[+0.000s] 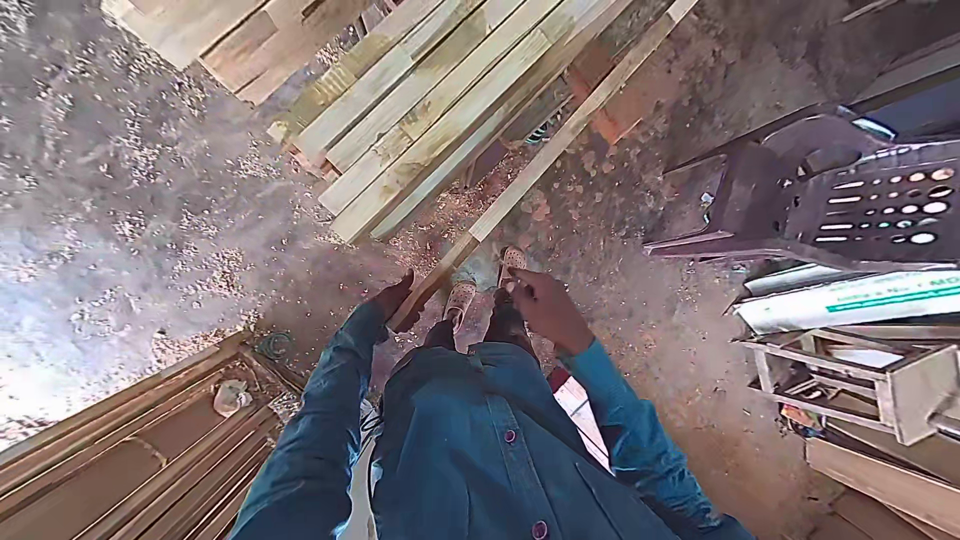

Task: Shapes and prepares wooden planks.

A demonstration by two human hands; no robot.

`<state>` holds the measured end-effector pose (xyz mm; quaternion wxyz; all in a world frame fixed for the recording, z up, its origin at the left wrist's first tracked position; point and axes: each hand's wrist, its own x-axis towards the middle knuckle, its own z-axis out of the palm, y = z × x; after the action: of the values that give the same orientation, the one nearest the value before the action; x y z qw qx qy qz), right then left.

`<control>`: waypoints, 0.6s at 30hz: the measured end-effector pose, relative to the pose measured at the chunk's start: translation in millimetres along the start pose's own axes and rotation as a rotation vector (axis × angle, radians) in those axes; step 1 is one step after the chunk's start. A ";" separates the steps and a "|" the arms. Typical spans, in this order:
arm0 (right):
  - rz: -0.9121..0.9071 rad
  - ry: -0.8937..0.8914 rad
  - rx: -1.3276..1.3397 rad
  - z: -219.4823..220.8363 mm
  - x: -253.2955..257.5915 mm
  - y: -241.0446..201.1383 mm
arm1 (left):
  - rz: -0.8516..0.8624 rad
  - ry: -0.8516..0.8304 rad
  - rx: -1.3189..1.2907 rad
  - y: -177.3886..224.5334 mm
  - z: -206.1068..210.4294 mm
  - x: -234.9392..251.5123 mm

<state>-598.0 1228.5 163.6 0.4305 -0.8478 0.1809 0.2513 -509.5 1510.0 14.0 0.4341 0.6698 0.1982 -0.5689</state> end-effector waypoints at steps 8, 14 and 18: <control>0.008 0.038 0.338 -30.6 4.3 11.7 | 0.169 0.217 0.444 21.0 34.1 -42.9; -0.169 0.139 0.096 -10.2 62.1 -1.3 | 0.182 -0.068 0.231 23.7 14.7 -23.3; -0.231 0.309 -0.024 14.3 80.2 20.2 | 0.174 0.053 0.226 15.1 17.6 -16.4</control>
<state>-547.6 1221.6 96.8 0.4137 -0.8964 0.1433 0.0693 -512.9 1491.3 35.1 0.3983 0.7437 0.0855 -0.5301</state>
